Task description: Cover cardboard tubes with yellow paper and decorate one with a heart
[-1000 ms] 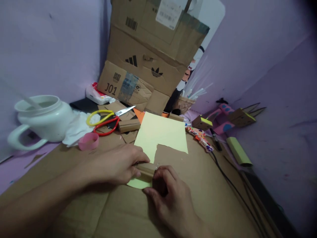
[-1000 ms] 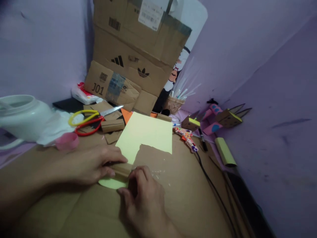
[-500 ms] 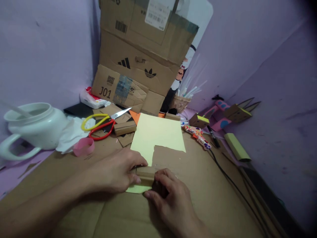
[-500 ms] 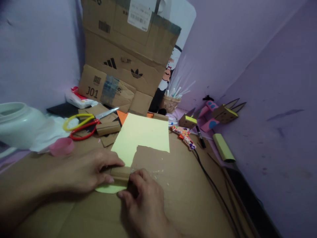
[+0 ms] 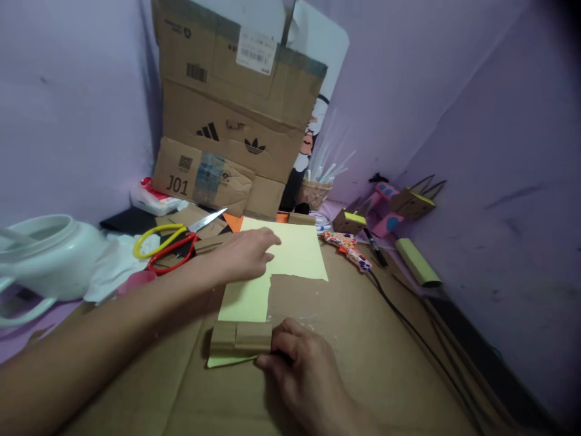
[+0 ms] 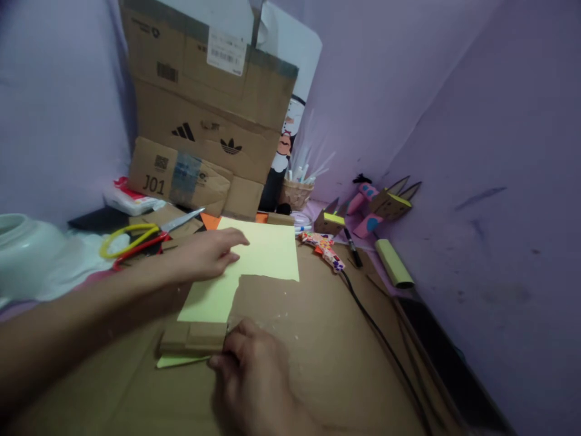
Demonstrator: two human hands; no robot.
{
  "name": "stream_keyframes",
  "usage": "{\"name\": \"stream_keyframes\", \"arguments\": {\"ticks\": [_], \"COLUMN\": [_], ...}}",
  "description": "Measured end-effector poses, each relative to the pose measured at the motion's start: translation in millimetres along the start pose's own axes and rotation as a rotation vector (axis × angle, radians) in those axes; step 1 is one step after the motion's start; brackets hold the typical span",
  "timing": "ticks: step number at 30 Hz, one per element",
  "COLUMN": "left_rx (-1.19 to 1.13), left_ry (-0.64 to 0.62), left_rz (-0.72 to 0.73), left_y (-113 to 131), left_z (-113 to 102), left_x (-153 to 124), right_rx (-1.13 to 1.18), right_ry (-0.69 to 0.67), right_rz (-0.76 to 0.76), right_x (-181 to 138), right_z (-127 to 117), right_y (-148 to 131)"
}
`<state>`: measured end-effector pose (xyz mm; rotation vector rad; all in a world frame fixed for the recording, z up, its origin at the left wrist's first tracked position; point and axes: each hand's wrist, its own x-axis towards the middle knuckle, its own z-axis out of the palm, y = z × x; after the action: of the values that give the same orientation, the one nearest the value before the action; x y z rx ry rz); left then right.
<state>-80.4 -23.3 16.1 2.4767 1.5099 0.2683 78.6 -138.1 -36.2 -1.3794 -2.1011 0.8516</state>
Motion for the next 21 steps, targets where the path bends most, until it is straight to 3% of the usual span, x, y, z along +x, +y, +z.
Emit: {"name": "stream_keyframes", "arguments": {"ticks": [4, 7, 12, 21], "left_rx": [0.103, 0.152, 0.180, 0.198], "left_ry": [-0.131, -0.213, -0.248, -0.277], "left_rz": [-0.066, -0.122, -0.185, -0.280], "left_y": [-3.3, -6.3, -11.1, -15.2], "left_z": [8.3, 14.0, 17.5, 12.1], "left_x": [59.1, 80.9, 94.9, 103.1], "right_rx": [0.007, -0.062, -0.102, -0.085], "right_ry": [0.003, -0.012, -0.038, -0.120], "right_rz": [-0.029, -0.019, -0.018, 0.038], "right_x": [-9.5, -15.6, -17.8, -15.4], "right_z": [-4.3, -7.5, -8.6, -19.4], "right_y": [4.4, 12.0, 21.6, 12.6]}}
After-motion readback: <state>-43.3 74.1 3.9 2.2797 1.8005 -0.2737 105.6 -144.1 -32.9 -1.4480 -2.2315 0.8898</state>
